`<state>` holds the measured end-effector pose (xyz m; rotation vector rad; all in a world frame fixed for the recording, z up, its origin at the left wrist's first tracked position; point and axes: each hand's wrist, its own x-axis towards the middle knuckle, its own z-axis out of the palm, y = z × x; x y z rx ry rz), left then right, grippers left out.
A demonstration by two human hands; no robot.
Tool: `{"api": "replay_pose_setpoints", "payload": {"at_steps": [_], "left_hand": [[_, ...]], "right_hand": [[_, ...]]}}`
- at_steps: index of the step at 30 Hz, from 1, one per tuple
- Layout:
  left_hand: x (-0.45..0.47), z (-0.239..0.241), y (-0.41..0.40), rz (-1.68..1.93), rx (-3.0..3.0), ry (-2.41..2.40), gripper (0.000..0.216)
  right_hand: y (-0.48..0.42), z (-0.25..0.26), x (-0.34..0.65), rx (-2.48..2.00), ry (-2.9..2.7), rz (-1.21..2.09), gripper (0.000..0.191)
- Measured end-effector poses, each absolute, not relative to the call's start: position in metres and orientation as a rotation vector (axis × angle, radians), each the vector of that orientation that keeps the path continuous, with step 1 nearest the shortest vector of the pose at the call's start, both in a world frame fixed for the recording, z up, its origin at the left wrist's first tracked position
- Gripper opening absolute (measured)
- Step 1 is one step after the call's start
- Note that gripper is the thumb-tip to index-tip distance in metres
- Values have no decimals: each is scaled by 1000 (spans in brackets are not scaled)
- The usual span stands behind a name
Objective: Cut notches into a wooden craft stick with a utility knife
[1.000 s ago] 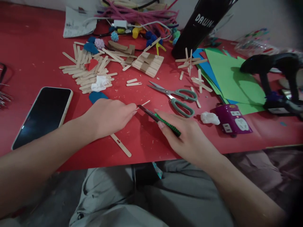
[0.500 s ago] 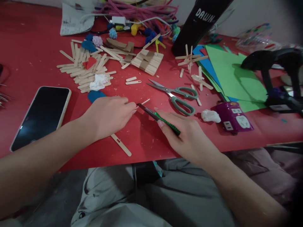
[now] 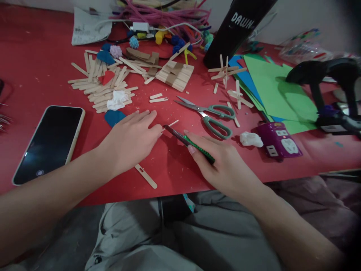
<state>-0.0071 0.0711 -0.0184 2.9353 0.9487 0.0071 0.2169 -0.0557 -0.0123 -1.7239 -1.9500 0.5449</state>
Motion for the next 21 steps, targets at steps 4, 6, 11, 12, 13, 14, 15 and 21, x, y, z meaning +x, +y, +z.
{"api": "replay_pose_setpoints", "payload": {"at_steps": [4, 6, 11, 12, 13, 14, 15, 21], "left_hand": [[-9, -24, 69, -30, 3005, 886, 39], [-11, -27, 67, -56, 3039, 858, 40], [-13, -33, 65, 50, 3059, 865, 41], [-13, -33, 65, 69, 3057, 856, 41], [-13, -33, 65, 79, 3057, 846, 40], [-13, -32, 65, 84, 3060, 841, 40], [-13, -32, 64, 82, 3068, 842, 40], [-13, -31, 64, 77, 3141, 831, 40]], "right_hand": [[-56, -13, 216, -1703, -1938, 546, 34], [-55, -14, 215, -1691, -1937, 549, 32], [-55, -15, 214, -1704, -1942, 529, 31], [-54, -16, 213, -1702, -1944, 528, 32], [-54, -16, 213, -1698, -1946, 531, 33], [-54, -15, 213, -1694, -1951, 532, 33], [-54, -15, 214, -1694, -1957, 530, 33], [-57, -14, 217, -1727, -1969, 491, 34]]}}
